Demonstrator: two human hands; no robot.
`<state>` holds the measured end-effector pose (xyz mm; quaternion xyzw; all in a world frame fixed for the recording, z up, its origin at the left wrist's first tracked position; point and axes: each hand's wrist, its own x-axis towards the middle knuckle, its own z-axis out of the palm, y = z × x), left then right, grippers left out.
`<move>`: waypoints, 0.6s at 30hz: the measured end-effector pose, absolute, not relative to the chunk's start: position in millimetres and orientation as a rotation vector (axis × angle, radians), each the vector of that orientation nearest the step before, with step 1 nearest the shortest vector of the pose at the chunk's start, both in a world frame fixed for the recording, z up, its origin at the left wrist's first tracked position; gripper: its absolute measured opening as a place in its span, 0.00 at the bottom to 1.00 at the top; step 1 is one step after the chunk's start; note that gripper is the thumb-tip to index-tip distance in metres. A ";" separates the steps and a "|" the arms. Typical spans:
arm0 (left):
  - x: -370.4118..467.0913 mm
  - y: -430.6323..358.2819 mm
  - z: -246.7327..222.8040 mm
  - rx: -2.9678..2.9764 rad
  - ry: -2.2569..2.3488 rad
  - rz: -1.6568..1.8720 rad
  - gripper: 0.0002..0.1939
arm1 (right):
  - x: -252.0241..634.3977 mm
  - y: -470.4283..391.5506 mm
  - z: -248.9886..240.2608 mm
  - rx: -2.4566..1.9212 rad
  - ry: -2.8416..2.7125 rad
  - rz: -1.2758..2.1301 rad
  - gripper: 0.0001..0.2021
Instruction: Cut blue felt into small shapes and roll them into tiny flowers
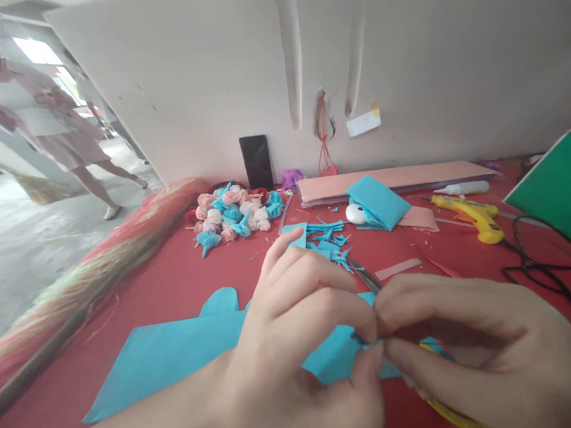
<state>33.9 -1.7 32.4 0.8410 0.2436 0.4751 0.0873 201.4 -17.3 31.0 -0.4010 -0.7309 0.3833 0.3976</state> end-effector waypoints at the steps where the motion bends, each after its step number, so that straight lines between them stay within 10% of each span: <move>1: 33.5 -1.7 32.3 2.508 0.722 1.416 0.07 | 202.3 -16.9 31.4 -1.001 -1.858 0.957 0.10; 18: 34.1 -1.3 33.4 2.475 0.703 1.407 0.10 | 202.7 -25.4 21.3 -0.885 -1.923 0.314 0.12</move>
